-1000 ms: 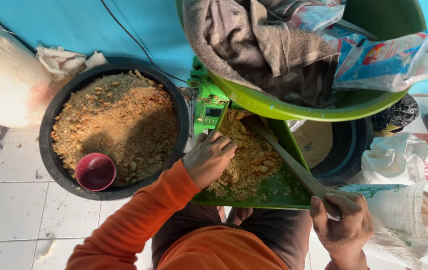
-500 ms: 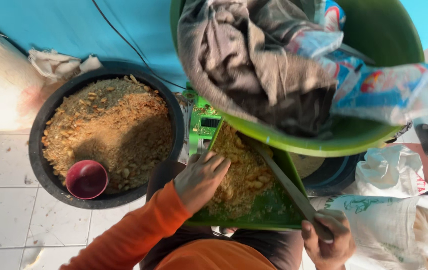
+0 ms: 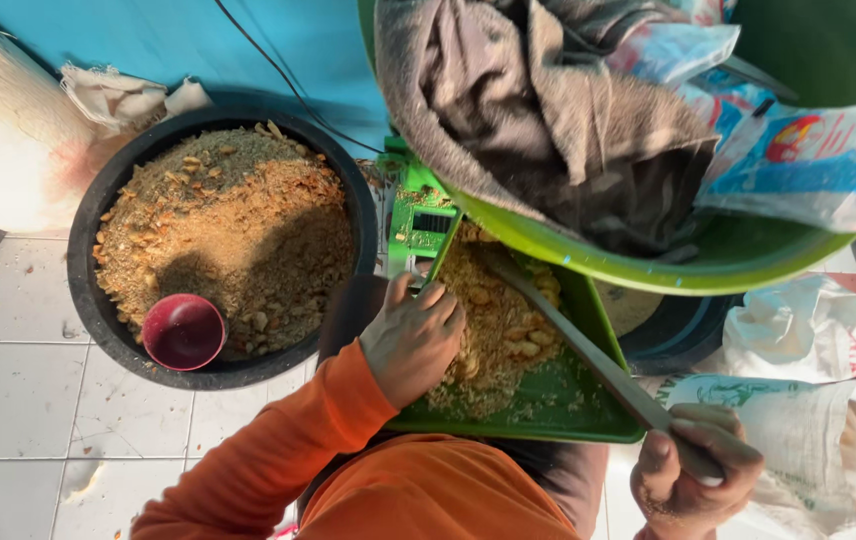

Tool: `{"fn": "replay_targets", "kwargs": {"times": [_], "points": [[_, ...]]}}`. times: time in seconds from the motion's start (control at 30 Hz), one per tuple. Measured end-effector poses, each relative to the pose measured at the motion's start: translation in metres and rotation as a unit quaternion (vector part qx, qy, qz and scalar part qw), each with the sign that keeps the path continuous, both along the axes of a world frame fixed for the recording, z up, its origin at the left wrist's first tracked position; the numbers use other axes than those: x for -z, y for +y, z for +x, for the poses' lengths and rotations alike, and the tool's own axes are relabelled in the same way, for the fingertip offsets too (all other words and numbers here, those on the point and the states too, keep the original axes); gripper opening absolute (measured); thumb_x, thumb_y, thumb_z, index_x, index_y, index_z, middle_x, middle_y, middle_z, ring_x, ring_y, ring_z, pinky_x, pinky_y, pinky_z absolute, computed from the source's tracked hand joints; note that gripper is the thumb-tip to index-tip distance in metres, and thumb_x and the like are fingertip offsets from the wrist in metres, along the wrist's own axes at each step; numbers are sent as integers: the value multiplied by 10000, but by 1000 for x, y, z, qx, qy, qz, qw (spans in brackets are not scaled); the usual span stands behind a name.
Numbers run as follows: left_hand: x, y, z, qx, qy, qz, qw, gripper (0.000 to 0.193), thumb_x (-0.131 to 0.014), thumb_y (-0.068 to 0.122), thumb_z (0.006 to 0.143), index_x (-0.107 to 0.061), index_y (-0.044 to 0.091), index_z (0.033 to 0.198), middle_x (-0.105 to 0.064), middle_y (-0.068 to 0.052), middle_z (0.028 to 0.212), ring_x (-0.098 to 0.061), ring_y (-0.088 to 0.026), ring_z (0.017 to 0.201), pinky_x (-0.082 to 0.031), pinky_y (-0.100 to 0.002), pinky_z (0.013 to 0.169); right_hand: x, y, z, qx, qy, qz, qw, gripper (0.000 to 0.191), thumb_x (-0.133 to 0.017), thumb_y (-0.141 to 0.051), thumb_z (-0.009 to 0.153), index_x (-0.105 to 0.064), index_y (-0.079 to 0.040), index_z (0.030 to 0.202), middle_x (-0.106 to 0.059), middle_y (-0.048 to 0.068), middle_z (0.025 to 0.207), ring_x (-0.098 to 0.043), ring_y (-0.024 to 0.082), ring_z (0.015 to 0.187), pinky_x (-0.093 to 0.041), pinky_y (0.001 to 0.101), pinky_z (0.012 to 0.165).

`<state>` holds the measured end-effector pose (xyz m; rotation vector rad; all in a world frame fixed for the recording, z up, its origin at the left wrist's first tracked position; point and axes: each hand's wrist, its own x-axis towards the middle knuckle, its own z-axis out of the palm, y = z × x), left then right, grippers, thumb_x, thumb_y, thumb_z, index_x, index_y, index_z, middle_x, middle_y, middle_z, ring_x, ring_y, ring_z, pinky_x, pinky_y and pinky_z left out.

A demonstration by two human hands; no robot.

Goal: The person sits on the floor beside a green grinding machine, scoops crushed pieces from a green tray into the machine's hopper using a scoop, and the ground powder collects in a large black basin. They scoop and spread the ground powder in the basin by hand, then refill the tray with more crushed pieces and continue feeding the machine.

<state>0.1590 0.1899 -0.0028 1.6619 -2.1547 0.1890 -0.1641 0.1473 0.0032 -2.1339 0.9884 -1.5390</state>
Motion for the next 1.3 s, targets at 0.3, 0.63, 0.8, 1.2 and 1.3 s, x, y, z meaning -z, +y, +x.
{"fn": "replay_targets", "kwargs": {"times": [0.3, 0.63, 0.8, 1.2, 1.3], "points": [[10, -9, 5, 13, 60, 28, 998, 88, -691, 98, 857, -713, 78, 939, -700, -35, 1024, -605, -206, 1049, -437, -456, 1007, -5, 32, -29, 30, 49, -39, 998, 409, -755, -331, 1099, -485, -25, 1101, -665, 134, 919, -638, 194, 797, -517, 265, 780], [-3, -3, 7, 30, 107, 11, 994, 107, -694, 121, 819, -716, 94, 920, -680, -9, 956, -606, -223, 1043, -445, -450, 965, 2, 39, -47, 48, 39, -64, 996, 392, -736, -281, 1076, -490, 22, 1125, -652, 166, 913, -624, 218, 786, -499, 294, 748], [-4, -8, 6, 10, 1, 48, 999, 50, -671, 134, 872, -716, 113, 873, -680, -6, 939, -607, -212, 1025, -451, -452, 901, -26, 30, -20, 24, 62, -45, 997, 333, -726, -227, 1014, -512, 14, 1098, -655, 184, 943, -657, 252, 788, -531, 335, 729], [4, -10, 2, -1, -50, 55, 997, 189, -650, 253, 932, -740, 87, 929, -711, -28, 980, -586, -206, 1055, -395, -517, 981, -14, 8, 21, 80, 244, -126, 958, 325, -801, -198, 864, -573, -29, 1023, -685, 146, 961, -672, 358, 839, -541, 437, 740], [5, -11, 2, -16, -92, -11, 996, 243, -636, 310, 903, -748, 94, 907, -729, -50, 1007, -571, -240, 1167, -335, -579, 1058, -21, 1, 45, 24, 291, -55, 955, 300, -814, -150, 898, -586, -22, 1045, -658, 172, 939, -653, 349, 783, -527, 420, 685]]}}
